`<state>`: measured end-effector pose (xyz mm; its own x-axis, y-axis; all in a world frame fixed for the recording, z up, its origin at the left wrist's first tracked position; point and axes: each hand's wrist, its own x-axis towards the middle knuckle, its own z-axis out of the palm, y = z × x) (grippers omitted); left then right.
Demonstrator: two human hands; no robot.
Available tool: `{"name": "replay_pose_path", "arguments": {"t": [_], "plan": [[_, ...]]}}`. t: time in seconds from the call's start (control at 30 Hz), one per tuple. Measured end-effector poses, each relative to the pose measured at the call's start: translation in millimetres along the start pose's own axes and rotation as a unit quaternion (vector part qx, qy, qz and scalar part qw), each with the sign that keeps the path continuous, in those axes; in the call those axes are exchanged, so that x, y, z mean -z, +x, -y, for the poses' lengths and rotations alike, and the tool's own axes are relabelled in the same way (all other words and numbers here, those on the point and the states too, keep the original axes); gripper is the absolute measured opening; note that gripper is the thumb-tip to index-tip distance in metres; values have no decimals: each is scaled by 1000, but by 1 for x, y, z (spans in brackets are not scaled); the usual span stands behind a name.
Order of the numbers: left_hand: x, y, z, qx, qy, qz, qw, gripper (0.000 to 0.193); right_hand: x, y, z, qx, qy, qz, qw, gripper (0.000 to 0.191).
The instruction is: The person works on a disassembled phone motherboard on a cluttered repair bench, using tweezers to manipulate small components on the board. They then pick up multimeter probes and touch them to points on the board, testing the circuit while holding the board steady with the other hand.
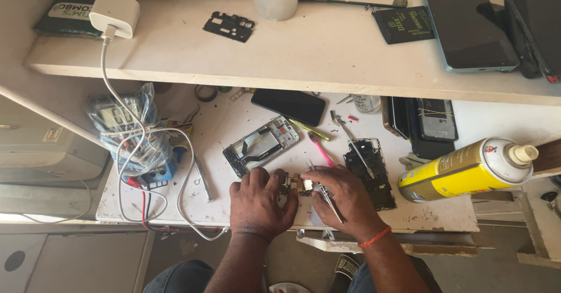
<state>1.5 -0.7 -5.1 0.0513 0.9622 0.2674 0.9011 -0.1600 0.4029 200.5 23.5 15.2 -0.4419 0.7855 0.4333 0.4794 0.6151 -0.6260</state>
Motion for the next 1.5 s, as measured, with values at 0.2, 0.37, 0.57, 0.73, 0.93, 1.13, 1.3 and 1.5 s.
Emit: {"name": "replay_pose_path", "arguments": {"t": [0.2,0.37,0.57,0.73,0.93,1.13,1.3,1.5], "plan": [[0,0,0,-1,12,-9,1000,46,-4,1,-1,-36,7,-4,999,29],[-1,0,0,10,13,4,1000,44,-14,3,-1,-101,32,-26,994,21],[-2,-1,4,16,4,16,1000,42,-33,-2,6,-103,115,-55,987,24],[-2,0,4,19,6,19,1000,41,-34,-4,-1,-142,121,-80,979,28],[-1,0,1,18,4,3,1000,37,-26,-4,-4,-124,58,-93,986,30],[-4,0,4,37,4,23,999,31,-36,-4,6,-27,30,-52,998,26],[-7,0,6,38,-1,23,999,37,-43,-2,13,-11,4,-66,998,24],[-10,1,8,43,7,36,998,36,-48,-4,20,41,-3,-105,994,28]]}}
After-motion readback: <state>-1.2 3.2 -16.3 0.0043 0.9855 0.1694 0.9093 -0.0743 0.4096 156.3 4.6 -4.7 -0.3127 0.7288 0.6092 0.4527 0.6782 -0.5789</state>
